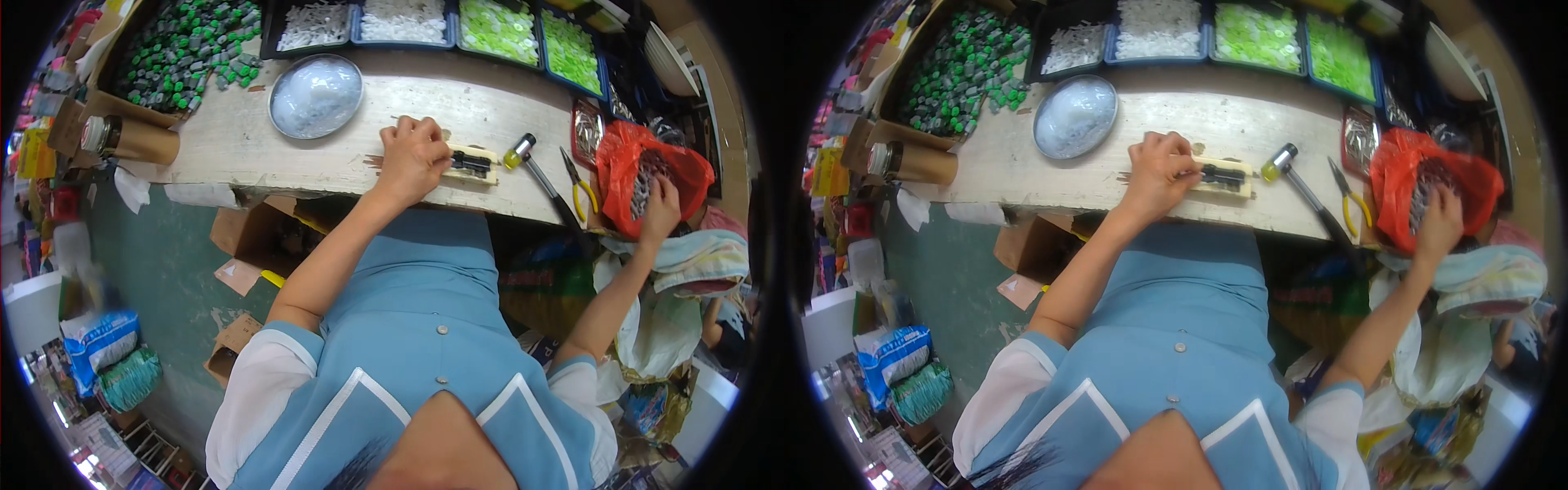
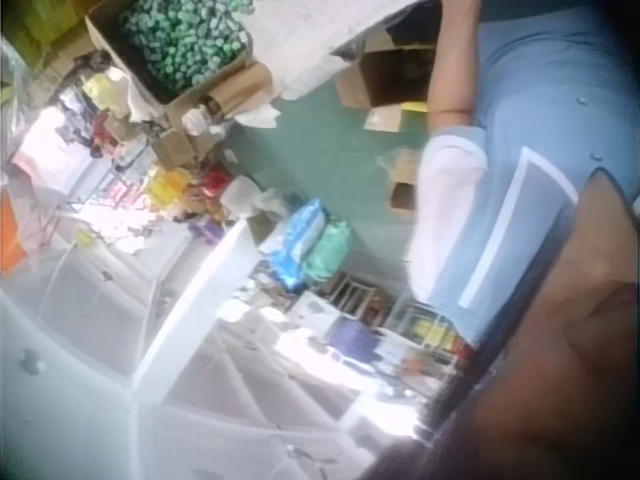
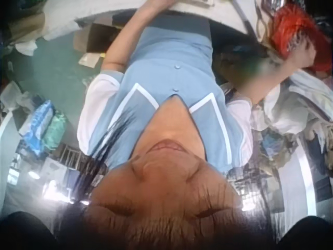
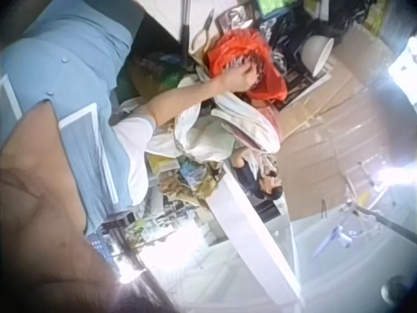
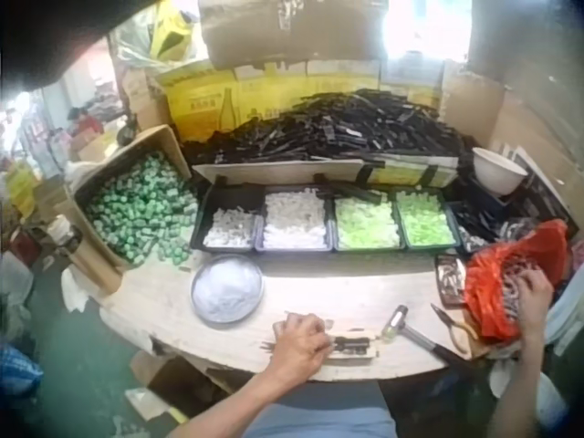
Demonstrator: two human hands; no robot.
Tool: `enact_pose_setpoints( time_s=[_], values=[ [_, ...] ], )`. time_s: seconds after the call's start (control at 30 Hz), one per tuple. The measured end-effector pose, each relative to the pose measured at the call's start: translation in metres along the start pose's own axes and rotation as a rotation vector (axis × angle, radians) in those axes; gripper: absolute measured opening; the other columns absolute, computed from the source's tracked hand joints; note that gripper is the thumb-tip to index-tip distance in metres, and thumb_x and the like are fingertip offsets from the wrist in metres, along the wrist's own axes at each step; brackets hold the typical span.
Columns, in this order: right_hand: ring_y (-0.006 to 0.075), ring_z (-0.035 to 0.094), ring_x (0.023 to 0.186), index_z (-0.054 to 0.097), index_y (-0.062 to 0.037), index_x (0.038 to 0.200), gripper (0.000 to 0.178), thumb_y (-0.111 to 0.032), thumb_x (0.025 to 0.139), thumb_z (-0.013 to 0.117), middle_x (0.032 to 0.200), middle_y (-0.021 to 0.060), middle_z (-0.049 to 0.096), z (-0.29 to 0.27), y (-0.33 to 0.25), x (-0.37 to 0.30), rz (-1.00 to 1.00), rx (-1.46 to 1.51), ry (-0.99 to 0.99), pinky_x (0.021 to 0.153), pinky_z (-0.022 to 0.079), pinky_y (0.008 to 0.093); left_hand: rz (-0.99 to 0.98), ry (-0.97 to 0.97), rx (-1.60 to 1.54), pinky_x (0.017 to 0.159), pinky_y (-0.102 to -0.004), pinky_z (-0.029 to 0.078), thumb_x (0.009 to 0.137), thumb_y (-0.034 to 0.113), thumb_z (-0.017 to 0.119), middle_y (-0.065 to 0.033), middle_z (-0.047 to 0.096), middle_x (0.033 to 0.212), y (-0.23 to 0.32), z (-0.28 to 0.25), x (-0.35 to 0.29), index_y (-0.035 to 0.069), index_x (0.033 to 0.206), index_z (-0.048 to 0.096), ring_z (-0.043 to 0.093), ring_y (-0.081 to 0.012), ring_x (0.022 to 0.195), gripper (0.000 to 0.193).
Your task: Assembling small plastic components using hands, pliers, and a small hammer on a factory workbench.
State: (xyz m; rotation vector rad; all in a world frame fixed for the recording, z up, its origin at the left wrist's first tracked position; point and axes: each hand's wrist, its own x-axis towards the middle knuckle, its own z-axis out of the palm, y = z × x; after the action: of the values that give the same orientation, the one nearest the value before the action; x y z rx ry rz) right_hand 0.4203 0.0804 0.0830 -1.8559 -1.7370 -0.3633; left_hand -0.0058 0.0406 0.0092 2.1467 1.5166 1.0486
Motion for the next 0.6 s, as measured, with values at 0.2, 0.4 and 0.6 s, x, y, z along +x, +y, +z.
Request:
enact_pose_setpoints(
  time_s=[0.2,0.4,0.6],
  values=[
    [0.0359,0.056,0.098,0.058,-0.0021,0.11,0.032,-0.016,0.081,0.058,0.106,0.0205,0.059,0.03,0.076,0.013,0.013,-0.187,-0.275,0.085,0.043,0.038,0.034,-0.046,0.065,0.077,-0.0363,0.029,0.066,0.011,0.071,0.0031,0.052,0.086,0.0,-0.003,-0.002,0.015,0.074,0.065,0.046,-0.0184,0.088,0.01],
    [0.0365,0.054,0.102,0.055,-0.0014,0.114,0.034,-0.012,0.081,0.051,0.111,0.0231,0.056,0.088,0.1,0.008,0.014,-0.132,-0.339,0.089,0.042,0.0383,0.083,-0.057,0.018,0.078,-0.0376,0.031,0.069,0.016,0.069,-0.0027,0.054,0.09,-0.015,-0.014,0.006,0.013,0.079,0.065,0.047,-0.0218,0.09,0.011],
    [0.038,0.054,0.099,0.055,-0.0001,0.11,0.031,-0.012,0.082,0.05,0.108,0.0219,0.056,0.066,0.078,0.009,0.066,-0.125,-0.393,0.083,0.044,0.0409,-0.204,0.41,0.432,0.073,-0.0422,0.041,0.068,0.016,0.067,-0.0085,0.063,0.08,-0.118,-0.088,0.099,0.014,0.084,0.069,0.055,-0.028,0.083,0.017]
  ],
)
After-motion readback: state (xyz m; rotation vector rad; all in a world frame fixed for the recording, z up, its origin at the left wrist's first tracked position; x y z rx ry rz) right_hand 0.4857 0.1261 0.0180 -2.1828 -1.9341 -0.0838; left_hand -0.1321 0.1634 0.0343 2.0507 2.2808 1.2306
